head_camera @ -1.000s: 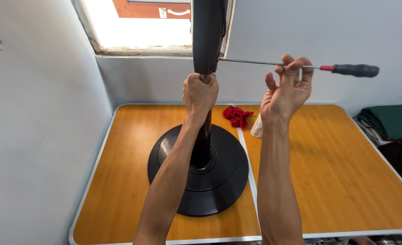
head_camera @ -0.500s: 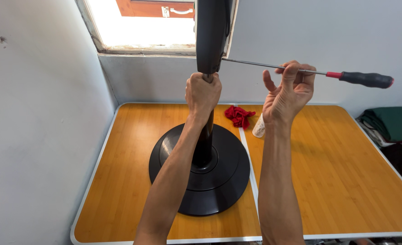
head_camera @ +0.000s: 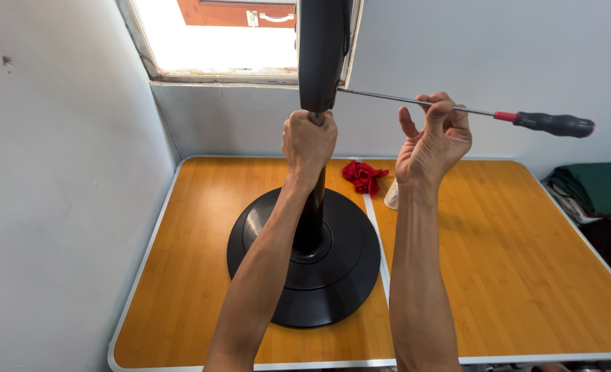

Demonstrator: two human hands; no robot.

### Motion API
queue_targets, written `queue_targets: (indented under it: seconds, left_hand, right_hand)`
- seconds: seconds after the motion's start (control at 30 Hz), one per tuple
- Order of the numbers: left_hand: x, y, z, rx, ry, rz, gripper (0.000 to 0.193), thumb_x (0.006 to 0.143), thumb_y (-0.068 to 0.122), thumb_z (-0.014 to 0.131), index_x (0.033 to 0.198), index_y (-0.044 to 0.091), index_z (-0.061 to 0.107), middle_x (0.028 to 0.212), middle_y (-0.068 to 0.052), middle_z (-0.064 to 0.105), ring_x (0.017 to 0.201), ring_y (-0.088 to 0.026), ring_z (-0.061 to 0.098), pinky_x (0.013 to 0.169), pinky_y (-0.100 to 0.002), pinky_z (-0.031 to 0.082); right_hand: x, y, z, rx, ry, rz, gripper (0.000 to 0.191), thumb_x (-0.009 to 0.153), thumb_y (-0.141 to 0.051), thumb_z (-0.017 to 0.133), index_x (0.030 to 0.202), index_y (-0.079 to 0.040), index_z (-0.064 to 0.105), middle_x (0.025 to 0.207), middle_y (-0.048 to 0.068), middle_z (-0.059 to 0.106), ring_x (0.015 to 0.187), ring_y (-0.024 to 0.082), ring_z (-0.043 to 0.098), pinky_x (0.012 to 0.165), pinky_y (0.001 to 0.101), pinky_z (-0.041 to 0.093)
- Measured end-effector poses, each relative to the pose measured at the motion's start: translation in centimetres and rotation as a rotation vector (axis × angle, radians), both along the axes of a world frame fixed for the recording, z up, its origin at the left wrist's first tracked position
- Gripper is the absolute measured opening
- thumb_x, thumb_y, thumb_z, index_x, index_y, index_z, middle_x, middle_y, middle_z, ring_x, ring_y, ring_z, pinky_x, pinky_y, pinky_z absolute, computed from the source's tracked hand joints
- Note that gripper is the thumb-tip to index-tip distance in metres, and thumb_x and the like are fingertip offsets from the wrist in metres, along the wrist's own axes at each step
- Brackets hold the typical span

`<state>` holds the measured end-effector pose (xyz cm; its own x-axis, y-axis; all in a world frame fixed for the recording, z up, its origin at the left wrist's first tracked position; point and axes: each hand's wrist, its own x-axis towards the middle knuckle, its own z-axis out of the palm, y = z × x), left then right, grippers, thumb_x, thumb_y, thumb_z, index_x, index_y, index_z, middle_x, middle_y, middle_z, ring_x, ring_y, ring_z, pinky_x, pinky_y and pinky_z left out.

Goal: The person unscrews screws from the rear cover of a standing fan using a screwdriver, then detaches the motor housing from the fan pole and works on the pole joint by hand. They reattach the housing, tighten it with the screwdriver, and the reassembled fan stands upright on the table at the end.

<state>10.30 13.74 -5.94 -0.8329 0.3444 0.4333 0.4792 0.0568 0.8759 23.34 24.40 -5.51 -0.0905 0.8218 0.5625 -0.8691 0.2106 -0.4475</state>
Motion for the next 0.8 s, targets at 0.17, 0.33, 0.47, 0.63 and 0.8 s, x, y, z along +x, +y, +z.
queue_targets:
  seconds: [0.17,0.33,0.47,0.63,0.8]
  left_hand:
    - [-0.01,-0.02,0.04,0.009,0.016,0.018,0.045,0.088,0.024,0.069,0.049,0.005,0.058,0.049,-0.007,0.062,0.048,-0.026,0.067,0.056,-0.040,0.054]
    - [0.02,-0.03,0.06,-0.012,0.003,0.010,0.044,0.089,0.025,0.068,0.050,0.004,0.060,0.050,-0.009,0.063,0.050,-0.027,0.069,0.058,-0.040,0.056]
    - [0.11,-0.08,0.25,-0.027,0.002,0.027,0.044,0.089,0.025,0.069,0.051,0.004,0.060,0.051,-0.009,0.064,0.051,-0.027,0.070,0.059,-0.040,0.056]
    - [0.20,-0.04,0.14,0.000,0.011,0.027,0.044,0.088,0.024,0.069,0.050,0.004,0.058,0.050,-0.008,0.063,0.051,-0.027,0.070,0.059,-0.040,0.056]
    - [0.23,0.01,0.00,0.002,0.012,0.014,0.044,0.089,0.023,0.067,0.049,0.005,0.057,0.050,-0.008,0.063,0.051,-0.027,0.069,0.059,-0.040,0.056]
  right_hand:
    - [0.38,-0.63,0.32,-0.014,-0.089,-0.090,0.030,0.089,-0.029,0.085,0.099,-0.011,0.063,0.101,0.006,0.071,0.095,0.015,0.072,0.074,0.0385,0.070]
    - [0.82,-1.06,0.08,0.048,-0.115,-0.044,0.028,0.096,-0.022,0.077,0.119,-0.011,0.065,0.111,0.006,0.073,0.103,0.015,0.073,0.083,0.0364,0.070]
    - [0.79,-0.75,-0.11,0.094,-0.065,0.065,0.022,0.100,-0.015,0.075,0.118,-0.009,0.064,0.111,0.005,0.071,0.112,0.019,0.074,0.088,0.0393,0.069]
    - [0.56,-0.26,-0.21,0.093,-0.069,0.056,0.020,0.099,-0.016,0.076,0.108,-0.009,0.060,0.104,0.005,0.069,0.104,0.019,0.072,0.083,0.0435,0.072]
    - [0.02,-0.59,-0.08,0.046,-0.007,0.048,0.027,0.095,-0.019,0.079,0.107,-0.010,0.056,0.101,0.006,0.067,0.098,0.020,0.072,0.079,0.0444,0.072]
